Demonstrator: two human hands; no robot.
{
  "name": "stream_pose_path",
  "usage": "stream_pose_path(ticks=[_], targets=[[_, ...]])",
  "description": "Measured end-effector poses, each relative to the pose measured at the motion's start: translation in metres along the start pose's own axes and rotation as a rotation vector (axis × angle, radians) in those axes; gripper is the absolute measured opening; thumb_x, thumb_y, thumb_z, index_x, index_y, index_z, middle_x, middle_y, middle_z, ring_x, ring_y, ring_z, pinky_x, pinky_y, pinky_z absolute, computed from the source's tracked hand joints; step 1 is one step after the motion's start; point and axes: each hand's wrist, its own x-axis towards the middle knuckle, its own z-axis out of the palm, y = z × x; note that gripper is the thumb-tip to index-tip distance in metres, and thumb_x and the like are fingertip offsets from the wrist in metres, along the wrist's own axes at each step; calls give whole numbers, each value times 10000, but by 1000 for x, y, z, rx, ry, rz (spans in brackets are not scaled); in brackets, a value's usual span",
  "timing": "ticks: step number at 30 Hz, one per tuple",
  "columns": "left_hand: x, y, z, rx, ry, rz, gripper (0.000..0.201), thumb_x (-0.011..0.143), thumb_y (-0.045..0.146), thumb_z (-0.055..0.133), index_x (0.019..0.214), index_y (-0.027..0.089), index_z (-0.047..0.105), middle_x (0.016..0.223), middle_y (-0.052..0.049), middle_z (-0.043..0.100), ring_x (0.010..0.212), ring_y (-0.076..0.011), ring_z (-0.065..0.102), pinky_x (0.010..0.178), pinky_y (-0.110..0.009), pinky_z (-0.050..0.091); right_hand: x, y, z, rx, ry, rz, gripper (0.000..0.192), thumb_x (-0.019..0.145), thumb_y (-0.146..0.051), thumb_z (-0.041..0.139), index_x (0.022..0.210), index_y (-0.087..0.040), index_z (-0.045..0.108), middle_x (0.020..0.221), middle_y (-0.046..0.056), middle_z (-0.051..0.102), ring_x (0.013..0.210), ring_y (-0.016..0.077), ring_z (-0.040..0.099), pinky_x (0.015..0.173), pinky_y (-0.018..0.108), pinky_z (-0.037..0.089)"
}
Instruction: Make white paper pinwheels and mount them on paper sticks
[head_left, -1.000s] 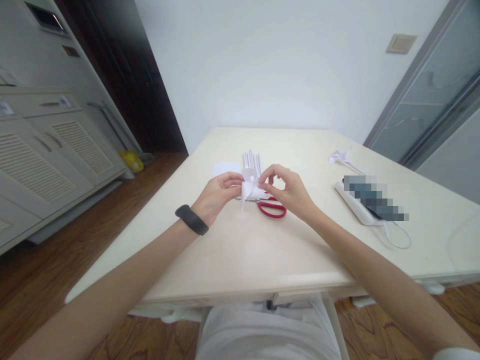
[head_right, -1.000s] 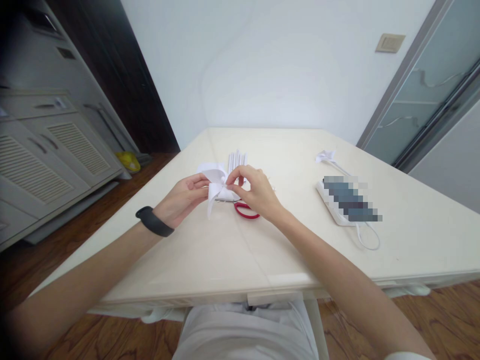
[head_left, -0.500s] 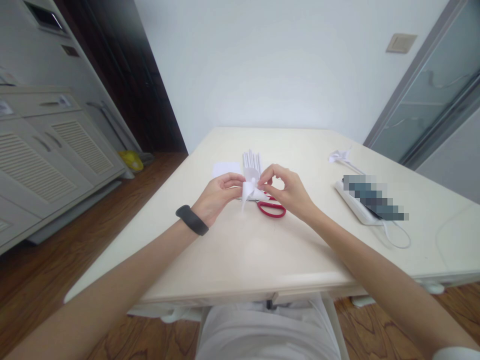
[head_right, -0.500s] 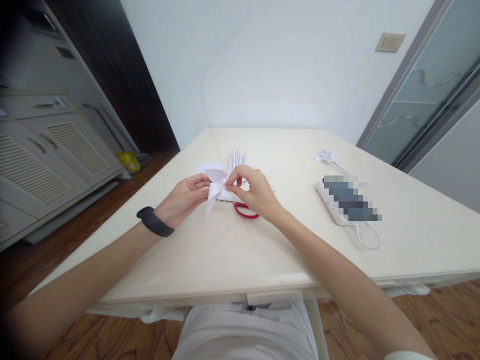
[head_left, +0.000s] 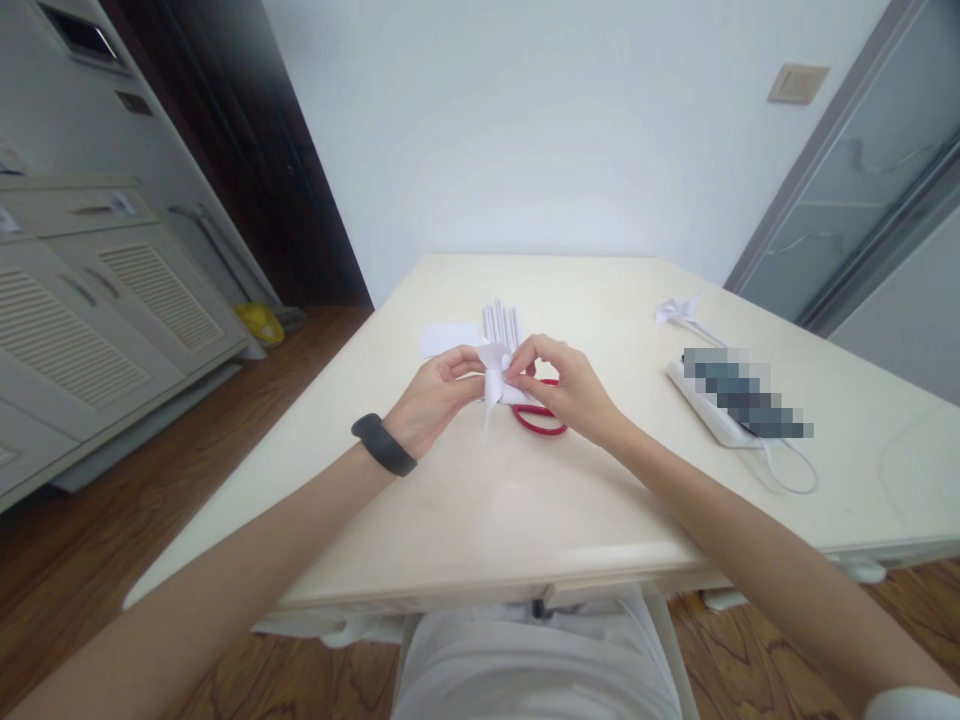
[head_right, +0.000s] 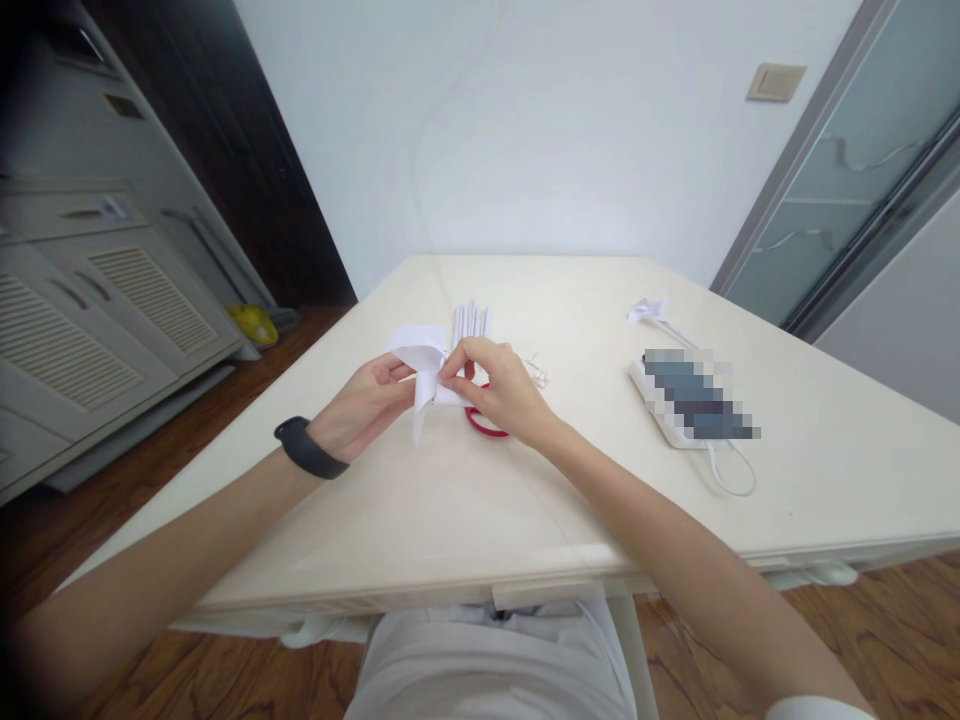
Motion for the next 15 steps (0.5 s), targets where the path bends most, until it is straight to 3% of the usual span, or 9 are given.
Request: stream_pose_path(ticks=[9, 15], targets=[[0, 3, 3, -2, 21, 35, 267, 676, 132, 654, 938, 173, 624, 938, -42, 651, 831, -171, 607, 741, -287, 437, 2, -7, -5, -57, 14, -25, 71, 801, -177, 558, 863, -208, 573, 864, -1, 619, 726, 124, 528, 717, 272, 404], [0, 3, 3, -41, 35, -1, 271, 653, 169, 687, 915, 173, 614, 923, -42, 653, 806, -175, 617, 738, -291, 455, 3, -8, -10, -84, 70, 36, 45, 809, -181, 545, 837, -202, 573, 858, -6, 622, 722, 125, 521, 726, 276, 392]])
